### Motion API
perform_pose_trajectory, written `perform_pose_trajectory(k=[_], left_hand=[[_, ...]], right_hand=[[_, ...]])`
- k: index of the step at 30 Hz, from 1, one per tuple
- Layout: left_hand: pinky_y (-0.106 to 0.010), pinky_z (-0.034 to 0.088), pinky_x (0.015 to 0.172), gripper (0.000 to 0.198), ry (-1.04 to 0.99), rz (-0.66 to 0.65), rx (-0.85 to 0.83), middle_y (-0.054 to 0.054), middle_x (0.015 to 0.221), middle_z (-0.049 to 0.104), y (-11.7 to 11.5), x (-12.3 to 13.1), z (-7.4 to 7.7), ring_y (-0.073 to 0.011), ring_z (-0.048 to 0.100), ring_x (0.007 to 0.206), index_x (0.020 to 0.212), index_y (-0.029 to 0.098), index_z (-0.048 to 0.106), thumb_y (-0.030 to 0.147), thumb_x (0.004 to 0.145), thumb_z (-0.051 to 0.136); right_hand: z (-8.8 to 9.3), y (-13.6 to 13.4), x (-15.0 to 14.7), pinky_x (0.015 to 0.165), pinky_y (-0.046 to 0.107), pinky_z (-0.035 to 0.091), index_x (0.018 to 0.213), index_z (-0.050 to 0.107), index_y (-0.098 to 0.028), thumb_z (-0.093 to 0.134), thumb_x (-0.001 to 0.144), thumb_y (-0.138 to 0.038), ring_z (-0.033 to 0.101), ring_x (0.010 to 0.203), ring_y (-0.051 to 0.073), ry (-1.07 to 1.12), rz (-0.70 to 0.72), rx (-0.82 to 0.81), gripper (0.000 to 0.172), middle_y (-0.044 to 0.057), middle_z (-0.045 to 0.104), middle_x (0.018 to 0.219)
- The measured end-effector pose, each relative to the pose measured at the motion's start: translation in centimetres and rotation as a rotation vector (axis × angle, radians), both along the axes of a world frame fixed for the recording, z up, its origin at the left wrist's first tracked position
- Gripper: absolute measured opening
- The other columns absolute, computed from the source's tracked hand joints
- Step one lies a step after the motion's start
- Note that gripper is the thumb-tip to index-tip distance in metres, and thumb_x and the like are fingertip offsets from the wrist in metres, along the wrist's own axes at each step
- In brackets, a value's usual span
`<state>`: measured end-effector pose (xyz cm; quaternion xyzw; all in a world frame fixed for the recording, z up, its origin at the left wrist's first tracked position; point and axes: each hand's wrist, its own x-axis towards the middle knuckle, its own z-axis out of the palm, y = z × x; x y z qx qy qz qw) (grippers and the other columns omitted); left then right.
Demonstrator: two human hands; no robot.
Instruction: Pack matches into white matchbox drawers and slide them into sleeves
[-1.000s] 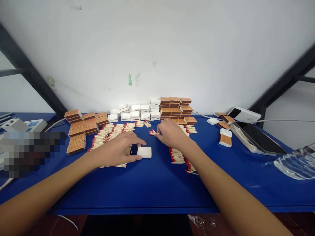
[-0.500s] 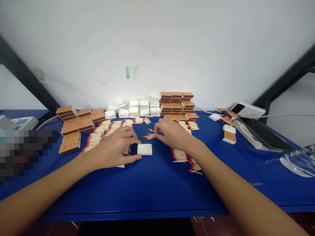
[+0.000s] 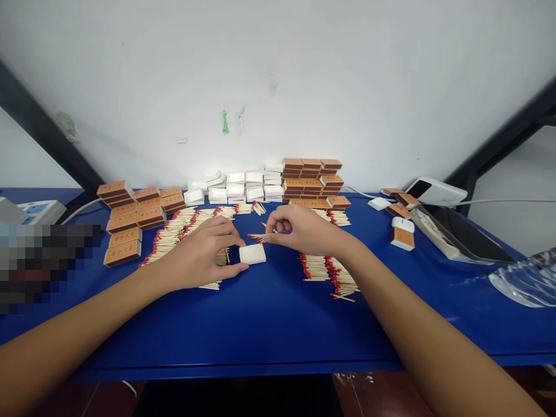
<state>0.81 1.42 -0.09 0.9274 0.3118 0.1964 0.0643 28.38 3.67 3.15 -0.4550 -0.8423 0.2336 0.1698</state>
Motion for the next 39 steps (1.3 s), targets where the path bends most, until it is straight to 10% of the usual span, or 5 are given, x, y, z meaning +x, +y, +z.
perform_pose_trajectory(k=[23, 39], left_hand=[[-0.048, 0.051, 0.102, 0.028, 0.019, 0.007, 0.027, -0.008, 0.103, 0.074, -0.1, 0.1, 0.1, -0.0297, 0.064, 0.109, 0.107, 0.017, 0.08, 0.043, 0.097, 0.081], [-0.047, 0.052, 0.1, 0.023, -0.028, -0.023, 0.022, -0.008, 0.103, 0.074, 0.0, 0.0, 0.1, -0.0298, 0.065, 0.109, 0.108, 0.018, 0.08, 0.038, 0.096, 0.082]], right_hand=[[-0.8, -1.4, -1.5, 0.069, 0.033, 0.042, 0.091, 0.08, -0.022, 0.069, 0.093, -0.034, 0.056, 0.076, 0.018, 0.049, 0.172, 0.007, 0.016, 0.003, 0.063, 0.083], [-0.4, -0.3, -0.3, 0.064, 0.033, 0.037, 0.098, 0.082, -0.024, 0.069, 0.097, -0.048, 0.053, 0.068, 0.018, -0.001, 0.033, 0.008, 0.027, 0.002, 0.064, 0.076]])
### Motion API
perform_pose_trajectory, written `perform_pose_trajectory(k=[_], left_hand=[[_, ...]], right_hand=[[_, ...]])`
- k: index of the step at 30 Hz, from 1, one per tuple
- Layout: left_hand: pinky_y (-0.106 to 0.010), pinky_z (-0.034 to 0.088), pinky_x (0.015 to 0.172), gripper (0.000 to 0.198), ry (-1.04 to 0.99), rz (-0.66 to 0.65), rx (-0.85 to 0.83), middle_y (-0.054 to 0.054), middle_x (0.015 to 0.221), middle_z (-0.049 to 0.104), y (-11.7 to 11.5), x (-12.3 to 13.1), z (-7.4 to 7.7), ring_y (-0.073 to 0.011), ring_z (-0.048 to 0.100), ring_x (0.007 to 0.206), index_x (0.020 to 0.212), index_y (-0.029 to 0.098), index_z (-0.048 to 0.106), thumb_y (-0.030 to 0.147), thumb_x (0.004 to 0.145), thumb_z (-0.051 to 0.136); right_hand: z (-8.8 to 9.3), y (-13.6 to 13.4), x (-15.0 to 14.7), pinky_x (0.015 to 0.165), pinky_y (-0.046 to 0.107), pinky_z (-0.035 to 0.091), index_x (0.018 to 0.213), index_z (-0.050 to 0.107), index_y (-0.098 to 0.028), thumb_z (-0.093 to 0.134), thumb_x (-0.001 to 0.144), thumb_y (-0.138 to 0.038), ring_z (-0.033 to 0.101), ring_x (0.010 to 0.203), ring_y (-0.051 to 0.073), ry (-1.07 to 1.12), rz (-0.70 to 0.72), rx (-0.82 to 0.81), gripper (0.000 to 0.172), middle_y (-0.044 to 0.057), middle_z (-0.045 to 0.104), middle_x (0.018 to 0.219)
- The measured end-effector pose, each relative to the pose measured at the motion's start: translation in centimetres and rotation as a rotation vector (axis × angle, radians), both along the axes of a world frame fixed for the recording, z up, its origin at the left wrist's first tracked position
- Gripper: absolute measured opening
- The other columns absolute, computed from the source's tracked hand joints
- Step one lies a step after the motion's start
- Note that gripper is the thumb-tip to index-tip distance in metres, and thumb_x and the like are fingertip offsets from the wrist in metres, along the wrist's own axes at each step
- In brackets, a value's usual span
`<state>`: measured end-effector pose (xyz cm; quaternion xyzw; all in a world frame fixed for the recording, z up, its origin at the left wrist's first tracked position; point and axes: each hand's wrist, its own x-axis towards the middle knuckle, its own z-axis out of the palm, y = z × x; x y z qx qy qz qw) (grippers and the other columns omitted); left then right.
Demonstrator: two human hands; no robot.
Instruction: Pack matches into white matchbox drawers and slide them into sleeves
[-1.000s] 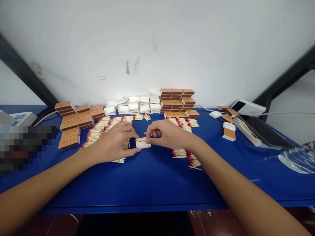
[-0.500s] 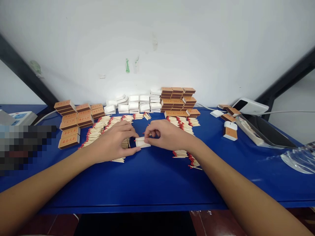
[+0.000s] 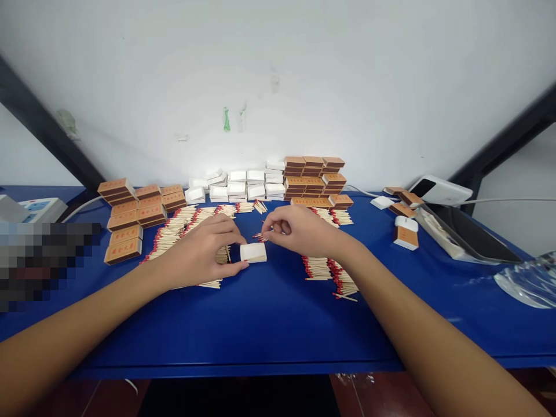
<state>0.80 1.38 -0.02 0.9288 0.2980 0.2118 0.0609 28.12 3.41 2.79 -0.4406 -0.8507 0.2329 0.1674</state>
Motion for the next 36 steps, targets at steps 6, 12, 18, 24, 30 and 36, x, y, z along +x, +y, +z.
perform_pose_trajectory(k=[6, 12, 18, 24, 30, 36], left_hand=[[-0.045, 0.053, 0.098, 0.027, 0.0, -0.054, 0.005, -0.009, 0.105, 0.075, -0.1, 0.0, -0.1, -0.0288, 0.065, 0.108, 0.108, 0.018, 0.081, 0.042, 0.096, 0.082], [-0.045, 0.053, 0.099, 0.027, 0.017, -0.038, 0.01, -0.009, 0.103, 0.074, -0.1, 0.0, -0.1, -0.0295, 0.065, 0.108, 0.108, 0.018, 0.081, 0.042, 0.096, 0.081], [-0.044, 0.053, 0.097, 0.026, 0.016, -0.044, 0.012, -0.01, 0.104, 0.075, -0.1, 0.0, 0.0, -0.0293, 0.065, 0.107, 0.107, 0.017, 0.08, 0.041, 0.096, 0.081], [-0.044, 0.052, 0.097, 0.025, 0.014, -0.044, 0.013, -0.009, 0.102, 0.074, -0.1, 0.0, -0.2, -0.029, 0.065, 0.107, 0.106, 0.018, 0.08, 0.041, 0.097, 0.08], [-0.045, 0.053, 0.096, 0.026, 0.013, -0.05, 0.016, -0.009, 0.102, 0.074, -0.1, 0.0, -0.1, -0.0286, 0.065, 0.105, 0.106, 0.017, 0.081, 0.041, 0.097, 0.08], [-0.047, 0.053, 0.098, 0.024, 0.02, -0.037, 0.003, -0.009, 0.101, 0.074, 0.0, 0.0, -0.1, -0.0299, 0.065, 0.106, 0.105, 0.019, 0.081, 0.041, 0.096, 0.081]], right_hand=[[-0.8, 1.1, 0.8, 0.067, 0.033, 0.038, 0.094, 0.082, -0.024, 0.071, 0.093, -0.038, 0.056, 0.074, 0.019, -0.093, 0.012, 0.058, 0.019, 0.005, 0.068, 0.084], [-0.9, 0.9, 0.4, 0.068, 0.033, 0.04, 0.094, 0.08, -0.023, 0.069, 0.096, -0.04, 0.058, 0.077, 0.021, -0.141, -0.001, 0.016, 0.021, 0.007, 0.069, 0.089], [-1.3, 0.9, 0.5, 0.073, 0.035, 0.042, 0.095, 0.07, -0.023, 0.064, 0.1, -0.043, 0.061, 0.085, 0.023, -0.129, 0.02, -0.02, 0.022, 0.008, 0.071, 0.099], [-1.7, 1.0, 0.2, 0.073, 0.034, 0.04, 0.094, 0.068, -0.023, 0.059, 0.103, -0.036, 0.057, 0.084, 0.021, -0.123, 0.068, 0.013, 0.018, 0.007, 0.065, 0.099], [-1.8, 1.1, 0.2, 0.073, 0.034, 0.039, 0.098, 0.072, -0.023, 0.061, 0.103, -0.035, 0.055, 0.084, 0.021, -0.132, 0.067, 0.055, 0.017, 0.006, 0.064, 0.099], [-1.8, 1.1, 0.1, 0.073, 0.034, 0.038, 0.098, 0.072, -0.023, 0.062, 0.102, -0.035, 0.055, 0.082, 0.021, -0.126, 0.053, 0.044, 0.016, 0.006, 0.064, 0.098]])
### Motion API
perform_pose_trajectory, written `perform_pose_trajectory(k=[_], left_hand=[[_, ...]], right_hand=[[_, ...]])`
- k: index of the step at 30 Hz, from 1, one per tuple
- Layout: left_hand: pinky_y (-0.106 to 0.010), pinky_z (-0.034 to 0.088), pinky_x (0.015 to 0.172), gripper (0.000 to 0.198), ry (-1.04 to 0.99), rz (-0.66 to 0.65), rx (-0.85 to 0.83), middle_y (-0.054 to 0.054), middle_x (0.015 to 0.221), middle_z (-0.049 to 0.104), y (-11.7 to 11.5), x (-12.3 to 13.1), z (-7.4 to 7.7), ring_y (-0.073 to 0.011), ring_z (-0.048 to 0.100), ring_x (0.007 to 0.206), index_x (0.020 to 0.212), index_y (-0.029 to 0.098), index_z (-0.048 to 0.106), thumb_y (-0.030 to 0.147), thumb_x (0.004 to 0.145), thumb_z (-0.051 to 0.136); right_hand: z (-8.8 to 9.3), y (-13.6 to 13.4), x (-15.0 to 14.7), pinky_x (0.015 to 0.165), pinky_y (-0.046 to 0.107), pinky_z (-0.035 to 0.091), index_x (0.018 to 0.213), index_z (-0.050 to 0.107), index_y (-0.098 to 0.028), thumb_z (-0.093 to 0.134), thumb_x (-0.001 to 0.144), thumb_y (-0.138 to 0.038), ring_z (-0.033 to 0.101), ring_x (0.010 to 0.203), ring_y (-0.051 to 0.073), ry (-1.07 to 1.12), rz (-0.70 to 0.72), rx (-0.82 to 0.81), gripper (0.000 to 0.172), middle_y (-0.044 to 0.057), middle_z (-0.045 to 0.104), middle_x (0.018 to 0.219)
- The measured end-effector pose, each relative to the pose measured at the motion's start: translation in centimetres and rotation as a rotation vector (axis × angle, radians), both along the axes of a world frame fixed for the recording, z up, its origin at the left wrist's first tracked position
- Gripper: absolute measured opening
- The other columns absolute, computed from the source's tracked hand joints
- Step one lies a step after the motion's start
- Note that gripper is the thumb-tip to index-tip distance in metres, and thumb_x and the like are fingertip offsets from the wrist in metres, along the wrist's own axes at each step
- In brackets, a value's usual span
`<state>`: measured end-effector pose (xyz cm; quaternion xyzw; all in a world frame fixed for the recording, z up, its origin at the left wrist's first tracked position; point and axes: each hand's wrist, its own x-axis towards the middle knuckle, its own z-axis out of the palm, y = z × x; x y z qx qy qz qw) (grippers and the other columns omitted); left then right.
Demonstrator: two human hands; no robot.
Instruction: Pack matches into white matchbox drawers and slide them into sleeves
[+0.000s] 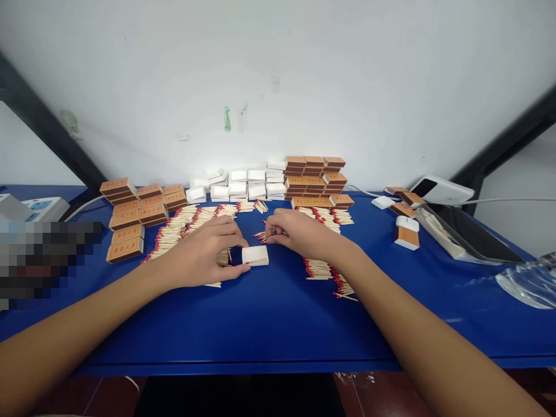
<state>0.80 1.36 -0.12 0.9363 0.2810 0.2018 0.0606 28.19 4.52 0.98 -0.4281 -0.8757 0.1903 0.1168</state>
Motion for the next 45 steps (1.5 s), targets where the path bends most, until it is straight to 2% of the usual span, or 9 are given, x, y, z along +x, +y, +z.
perform_pose_trajectory(k=[12, 19, 25, 32, 41, 45], left_hand=[[-0.045, 0.053, 0.097, 0.027, -0.003, -0.001, 0.012, -0.01, 0.101, 0.074, 0.0, 0.0, -0.1, -0.0298, 0.065, 0.106, 0.106, 0.017, 0.081, 0.041, 0.095, 0.082], [-0.044, 0.052, 0.097, 0.026, 0.011, 0.009, 0.001, -0.009, 0.102, 0.074, 0.0, 0.0, -0.1, -0.0297, 0.065, 0.107, 0.108, 0.018, 0.081, 0.041, 0.097, 0.08], [-0.045, 0.053, 0.097, 0.027, 0.001, 0.035, 0.039, -0.009, 0.1, 0.074, 0.0, 0.0, 0.0, -0.0293, 0.064, 0.105, 0.106, 0.016, 0.081, 0.041, 0.096, 0.081], [-0.046, 0.053, 0.096, 0.026, -0.011, 0.039, 0.088, -0.009, 0.101, 0.074, 0.0, 0.1, 0.0, -0.0293, 0.064, 0.104, 0.107, 0.016, 0.08, 0.041, 0.099, 0.078], [-0.045, 0.052, 0.097, 0.023, -0.011, 0.039, 0.075, -0.008, 0.1, 0.074, 0.0, 0.1, -0.1, -0.028, 0.064, 0.103, 0.105, 0.016, 0.079, 0.038, 0.099, 0.078], [-0.044, 0.052, 0.094, 0.024, -0.008, 0.034, 0.077, -0.008, 0.1, 0.074, 0.1, 0.1, 0.0, -0.0282, 0.064, 0.103, 0.103, 0.016, 0.079, 0.039, 0.098, 0.079]], right_hand=[[0.1, 0.0, 0.0, 0.073, 0.034, 0.038, 0.099, 0.072, -0.023, 0.063, 0.102, -0.036, 0.055, 0.083, 0.021, -0.007, -0.006, -0.004, 0.016, 0.006, 0.063, 0.098], [0.0, -0.2, 0.0, 0.078, 0.036, 0.044, 0.097, 0.069, -0.022, 0.054, 0.106, -0.031, 0.062, 0.091, 0.023, 0.003, 0.002, -0.031, 0.02, 0.009, 0.068, 0.106], [0.8, -1.7, -0.9, 0.076, 0.035, 0.042, 0.098, 0.067, -0.023, 0.058, 0.108, -0.045, 0.058, 0.088, 0.022, 0.075, 0.0, 0.013, 0.025, 0.007, 0.066, 0.101], [0.1, -3.0, -1.8, 0.074, 0.034, 0.041, 0.099, 0.066, -0.023, 0.056, 0.109, -0.034, 0.059, 0.082, 0.019, 0.031, 0.047, 0.008, 0.018, 0.005, 0.064, 0.101], [0.4, -4.0, -2.7, 0.075, 0.033, 0.042, 0.094, 0.064, -0.023, 0.059, 0.108, -0.031, 0.062, 0.084, 0.019, 0.03, 0.041, 0.007, 0.018, 0.005, 0.066, 0.1], [0.8, -3.4, -2.2, 0.075, 0.033, 0.043, 0.097, 0.067, -0.023, 0.059, 0.108, -0.034, 0.061, 0.083, 0.02, 0.071, 0.048, 0.033, 0.018, 0.005, 0.067, 0.097]])
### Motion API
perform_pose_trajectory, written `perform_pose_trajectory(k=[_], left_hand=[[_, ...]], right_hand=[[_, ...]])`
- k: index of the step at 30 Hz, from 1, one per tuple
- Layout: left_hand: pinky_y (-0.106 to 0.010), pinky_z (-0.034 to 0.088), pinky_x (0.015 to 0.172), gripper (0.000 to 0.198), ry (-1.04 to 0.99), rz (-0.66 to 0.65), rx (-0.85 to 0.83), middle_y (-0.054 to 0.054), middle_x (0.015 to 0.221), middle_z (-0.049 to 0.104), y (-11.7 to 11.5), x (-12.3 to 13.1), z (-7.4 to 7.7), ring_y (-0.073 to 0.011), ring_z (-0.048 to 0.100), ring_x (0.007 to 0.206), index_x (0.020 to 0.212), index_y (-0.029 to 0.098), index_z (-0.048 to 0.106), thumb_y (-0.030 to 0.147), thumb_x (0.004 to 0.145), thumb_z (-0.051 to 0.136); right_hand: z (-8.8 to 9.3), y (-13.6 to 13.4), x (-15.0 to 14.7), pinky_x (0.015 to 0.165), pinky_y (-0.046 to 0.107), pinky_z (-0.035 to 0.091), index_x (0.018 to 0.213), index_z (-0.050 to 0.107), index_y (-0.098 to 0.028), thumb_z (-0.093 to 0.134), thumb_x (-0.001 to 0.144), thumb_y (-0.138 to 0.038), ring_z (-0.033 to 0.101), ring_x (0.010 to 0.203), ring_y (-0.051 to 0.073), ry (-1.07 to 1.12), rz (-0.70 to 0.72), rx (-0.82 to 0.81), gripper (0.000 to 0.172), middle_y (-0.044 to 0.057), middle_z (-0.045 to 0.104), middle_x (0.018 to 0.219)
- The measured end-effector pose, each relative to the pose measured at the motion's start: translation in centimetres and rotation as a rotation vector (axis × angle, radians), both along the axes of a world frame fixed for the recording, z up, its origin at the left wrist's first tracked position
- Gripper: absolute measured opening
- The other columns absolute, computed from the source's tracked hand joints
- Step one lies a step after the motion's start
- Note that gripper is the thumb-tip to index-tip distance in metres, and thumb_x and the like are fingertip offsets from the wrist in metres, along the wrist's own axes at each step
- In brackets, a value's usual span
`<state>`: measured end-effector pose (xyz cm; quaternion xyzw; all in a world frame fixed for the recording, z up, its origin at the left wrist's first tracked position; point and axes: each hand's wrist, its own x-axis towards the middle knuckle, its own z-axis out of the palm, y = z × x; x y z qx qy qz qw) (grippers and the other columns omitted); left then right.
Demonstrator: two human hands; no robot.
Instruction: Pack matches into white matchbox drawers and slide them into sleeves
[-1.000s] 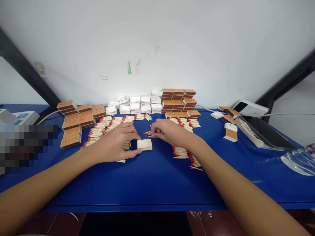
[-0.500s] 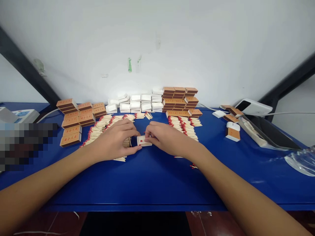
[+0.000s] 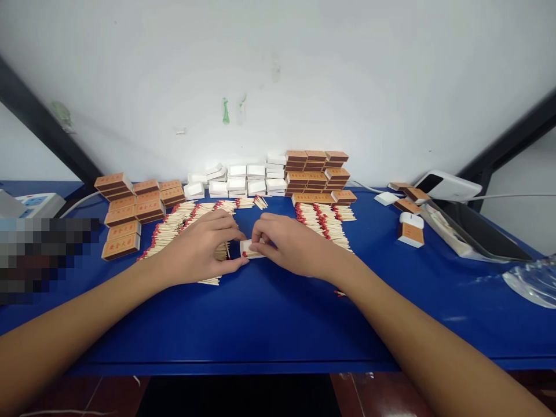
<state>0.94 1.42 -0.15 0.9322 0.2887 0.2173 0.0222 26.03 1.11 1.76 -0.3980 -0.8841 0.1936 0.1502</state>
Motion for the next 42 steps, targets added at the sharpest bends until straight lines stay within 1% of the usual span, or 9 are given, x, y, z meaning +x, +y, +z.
perform_pose_trajectory(k=[5, 7, 10, 14, 22, 29, 32, 37, 42], left_hand=[[-0.043, 0.053, 0.094, 0.025, 0.003, -0.011, -0.034, -0.007, 0.098, 0.073, -0.1, 0.0, -0.1, -0.028, 0.064, 0.104, 0.106, 0.017, 0.08, 0.04, 0.096, 0.082], [-0.043, 0.053, 0.094, 0.026, 0.0, -0.027, -0.042, -0.007, 0.098, 0.073, -0.1, 0.0, -0.2, -0.0277, 0.065, 0.104, 0.106, 0.016, 0.08, 0.04, 0.097, 0.082], [-0.043, 0.053, 0.094, 0.027, 0.005, -0.034, -0.031, -0.008, 0.099, 0.074, -0.2, 0.0, -0.3, -0.0278, 0.065, 0.104, 0.107, 0.016, 0.08, 0.041, 0.097, 0.082], [-0.044, 0.054, 0.096, 0.027, -0.001, -0.037, -0.019, -0.009, 0.101, 0.075, -0.2, 0.0, -0.3, -0.0283, 0.065, 0.105, 0.107, 0.015, 0.08, 0.04, 0.096, 0.082], [-0.044, 0.054, 0.097, 0.028, 0.008, -0.037, -0.033, -0.009, 0.101, 0.075, -0.1, 0.0, -0.2, -0.0288, 0.066, 0.105, 0.109, 0.016, 0.081, 0.042, 0.097, 0.081], [-0.044, 0.054, 0.097, 0.029, 0.009, -0.035, -0.039, -0.009, 0.101, 0.075, -0.1, 0.0, -0.2, -0.0291, 0.065, 0.106, 0.108, 0.015, 0.081, 0.042, 0.097, 0.081], [-0.044, 0.054, 0.098, 0.028, 0.01, -0.03, -0.045, -0.009, 0.102, 0.075, -0.1, 0.0, -0.2, -0.0291, 0.065, 0.106, 0.108, 0.016, 0.081, 0.042, 0.097, 0.081], [-0.045, 0.053, 0.099, 0.027, 0.012, -0.022, -0.05, -0.009, 0.102, 0.075, -0.1, 0.0, -0.1, -0.0291, 0.065, 0.107, 0.11, 0.018, 0.08, 0.042, 0.098, 0.08], [-0.044, 0.053, 0.099, 0.027, 0.025, -0.028, -0.047, -0.01, 0.104, 0.075, -0.2, 0.0, -0.1, -0.0296, 0.065, 0.108, 0.111, 0.017, 0.08, 0.042, 0.099, 0.078]], right_hand=[[0.1, 2.2, 1.6, 0.074, 0.034, 0.042, 0.097, 0.073, -0.021, 0.061, 0.105, -0.035, 0.061, 0.085, 0.022, -0.032, -0.15, 0.117, 0.02, 0.008, 0.068, 0.095], [-0.3, 2.9, 2.1, 0.074, 0.034, 0.042, 0.097, 0.074, -0.021, 0.062, 0.104, -0.032, 0.062, 0.085, 0.022, -0.069, -0.155, 0.123, 0.017, 0.009, 0.068, 0.097], [-0.9, 3.5, 2.3, 0.075, 0.034, 0.043, 0.1, 0.075, -0.021, 0.062, 0.103, -0.028, 0.062, 0.085, 0.022, -0.084, -0.117, 0.104, 0.015, 0.008, 0.069, 0.096], [-1.1, 3.6, 2.2, 0.074, 0.033, 0.043, 0.099, 0.075, -0.021, 0.063, 0.103, -0.028, 0.061, 0.084, 0.021, -0.089, -0.099, 0.104, 0.013, 0.008, 0.07, 0.096], [-0.7, 3.5, 2.2, 0.072, 0.033, 0.041, 0.095, 0.073, -0.022, 0.063, 0.103, -0.029, 0.061, 0.082, 0.022, -0.118, -0.125, 0.046, 0.014, 0.007, 0.069, 0.093], [-0.4, 3.4, 2.7, 0.075, 0.035, 0.043, 0.098, 0.07, -0.022, 0.058, 0.104, -0.033, 0.062, 0.086, 0.023, -0.127, -0.149, -0.002, 0.018, 0.008, 0.071, 0.099], [-0.3, 3.5, 3.1, 0.074, 0.035, 0.043, 0.097, 0.07, -0.023, 0.058, 0.103, -0.035, 0.062, 0.086, 0.023, -0.121, -0.139, -0.016, 0.019, 0.009, 0.071, 0.098], [-0.3, 3.3, 3.4, 0.074, 0.035, 0.042, 0.097, 0.071, -0.023, 0.057, 0.102, -0.033, 0.061, 0.084, 0.023, -0.137, -0.105, -0.016, 0.017, 0.008, 0.071, 0.096], [-0.3, 3.1, 3.5, 0.07, 0.035, 0.04, 0.097, 0.07, -0.025, 0.065, 0.099, -0.043, 0.06, 0.081, 0.023, -0.176, -0.119, -0.075, 0.018, 0.007, 0.07, 0.094]])
